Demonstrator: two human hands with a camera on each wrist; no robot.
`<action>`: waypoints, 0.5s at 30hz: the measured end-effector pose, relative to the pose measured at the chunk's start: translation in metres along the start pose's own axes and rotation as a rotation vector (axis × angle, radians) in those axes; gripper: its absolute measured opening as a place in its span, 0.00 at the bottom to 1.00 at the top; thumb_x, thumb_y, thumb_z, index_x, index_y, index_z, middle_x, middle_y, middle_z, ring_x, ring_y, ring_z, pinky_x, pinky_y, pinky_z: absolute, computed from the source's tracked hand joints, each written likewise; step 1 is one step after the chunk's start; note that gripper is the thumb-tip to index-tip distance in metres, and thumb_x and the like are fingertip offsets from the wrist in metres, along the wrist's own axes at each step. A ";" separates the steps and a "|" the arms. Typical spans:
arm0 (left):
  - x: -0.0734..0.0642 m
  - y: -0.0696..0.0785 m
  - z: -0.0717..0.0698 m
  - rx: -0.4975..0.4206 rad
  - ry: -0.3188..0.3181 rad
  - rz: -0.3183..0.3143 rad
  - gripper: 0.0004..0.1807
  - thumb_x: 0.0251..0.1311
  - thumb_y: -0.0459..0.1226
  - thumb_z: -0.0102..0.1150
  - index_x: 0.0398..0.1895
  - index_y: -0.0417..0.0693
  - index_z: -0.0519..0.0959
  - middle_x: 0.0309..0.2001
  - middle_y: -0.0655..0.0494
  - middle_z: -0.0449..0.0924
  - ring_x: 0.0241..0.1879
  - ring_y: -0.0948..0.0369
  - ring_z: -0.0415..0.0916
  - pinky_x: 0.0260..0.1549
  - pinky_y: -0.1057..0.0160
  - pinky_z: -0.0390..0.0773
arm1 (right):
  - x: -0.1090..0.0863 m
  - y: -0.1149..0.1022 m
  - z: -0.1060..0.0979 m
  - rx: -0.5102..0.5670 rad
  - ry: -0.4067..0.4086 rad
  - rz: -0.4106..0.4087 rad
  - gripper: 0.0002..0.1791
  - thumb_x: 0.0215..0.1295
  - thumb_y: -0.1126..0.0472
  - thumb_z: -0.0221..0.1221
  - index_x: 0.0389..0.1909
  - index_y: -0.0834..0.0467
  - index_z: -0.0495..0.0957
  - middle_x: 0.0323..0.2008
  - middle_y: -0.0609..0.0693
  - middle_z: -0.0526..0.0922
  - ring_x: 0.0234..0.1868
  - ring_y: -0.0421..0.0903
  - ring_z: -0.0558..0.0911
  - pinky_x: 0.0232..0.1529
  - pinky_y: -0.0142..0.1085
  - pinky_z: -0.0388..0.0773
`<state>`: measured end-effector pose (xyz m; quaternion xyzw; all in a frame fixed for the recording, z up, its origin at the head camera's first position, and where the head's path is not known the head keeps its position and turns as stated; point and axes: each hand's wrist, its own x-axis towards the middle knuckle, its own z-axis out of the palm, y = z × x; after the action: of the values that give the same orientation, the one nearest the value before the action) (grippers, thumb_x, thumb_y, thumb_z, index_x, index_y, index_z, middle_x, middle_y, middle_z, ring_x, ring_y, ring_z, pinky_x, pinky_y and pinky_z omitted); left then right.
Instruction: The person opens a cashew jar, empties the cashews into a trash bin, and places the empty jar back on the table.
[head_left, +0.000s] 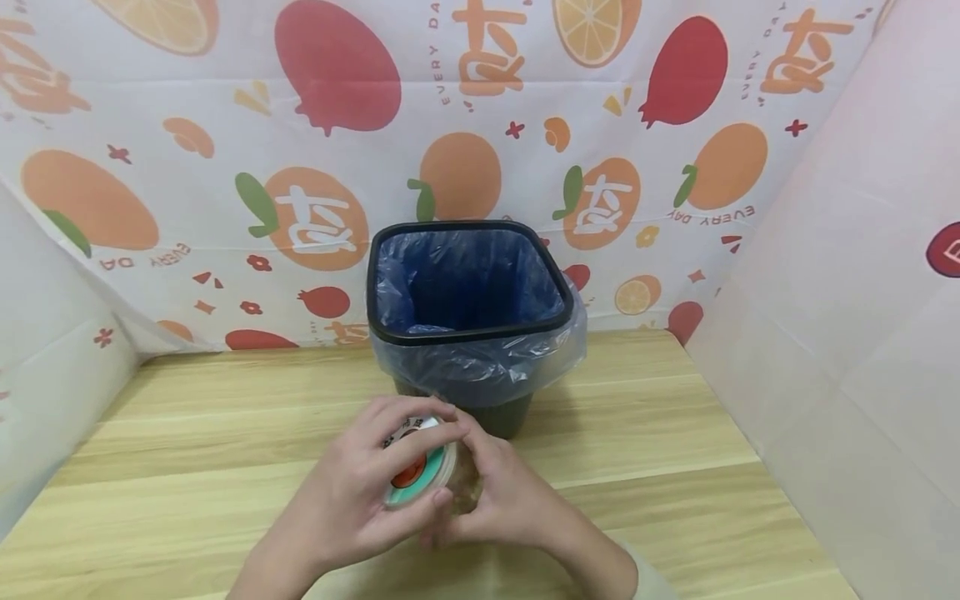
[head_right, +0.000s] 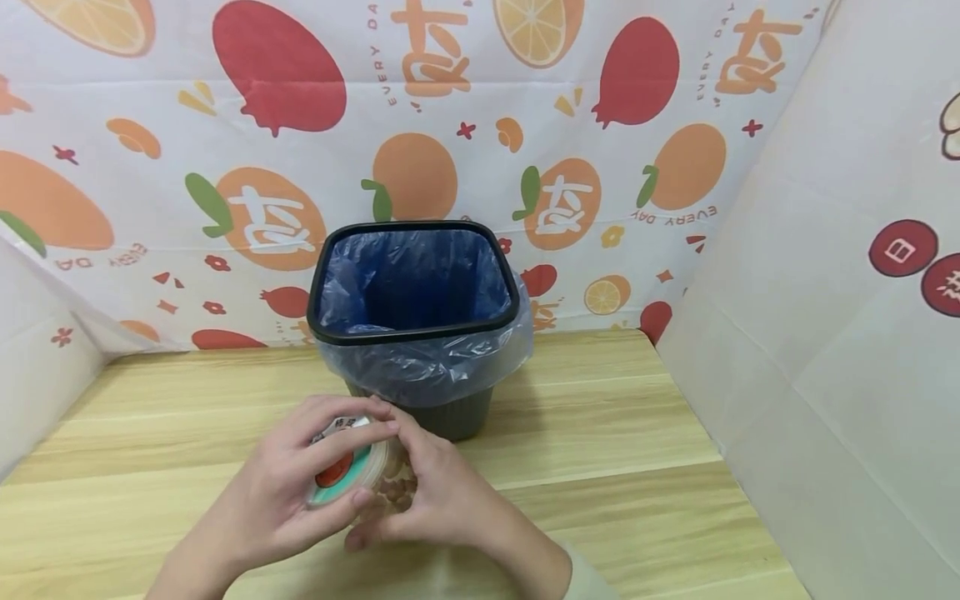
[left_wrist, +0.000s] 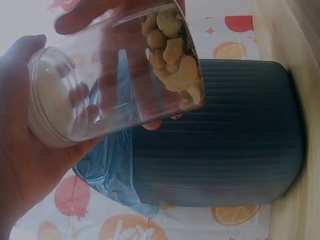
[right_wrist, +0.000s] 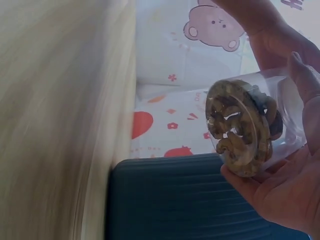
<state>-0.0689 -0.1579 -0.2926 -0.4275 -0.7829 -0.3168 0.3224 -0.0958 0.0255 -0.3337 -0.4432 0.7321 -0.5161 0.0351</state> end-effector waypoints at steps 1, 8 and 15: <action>0.001 0.001 0.001 -0.004 0.005 0.012 0.21 0.53 0.47 0.61 0.50 0.50 0.78 0.49 0.52 0.74 0.46 0.56 0.70 0.42 0.69 0.72 | -0.001 -0.001 -0.001 -0.005 0.004 0.000 0.51 0.43 0.50 0.71 0.67 0.43 0.52 0.54 0.36 0.72 0.51 0.36 0.75 0.52 0.34 0.73; 0.002 0.006 0.001 -0.094 -0.038 0.088 0.24 0.53 0.49 0.62 0.52 0.49 0.77 0.52 0.51 0.72 0.50 0.54 0.68 0.48 0.64 0.69 | -0.008 -0.008 -0.007 -0.001 -0.017 -0.029 0.44 0.44 0.54 0.71 0.63 0.45 0.59 0.55 0.38 0.72 0.53 0.38 0.74 0.53 0.35 0.73; 0.003 0.005 0.001 -0.091 -0.030 0.144 0.22 0.55 0.48 0.59 0.51 0.48 0.77 0.51 0.50 0.73 0.49 0.53 0.68 0.46 0.63 0.71 | -0.005 -0.008 -0.012 0.076 -0.093 -0.085 0.45 0.45 0.56 0.70 0.64 0.48 0.57 0.54 0.39 0.73 0.52 0.39 0.75 0.53 0.35 0.73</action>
<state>-0.0660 -0.1538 -0.2901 -0.5016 -0.7397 -0.3217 0.3126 -0.0938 0.0365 -0.3238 -0.4958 0.6900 -0.5234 0.0640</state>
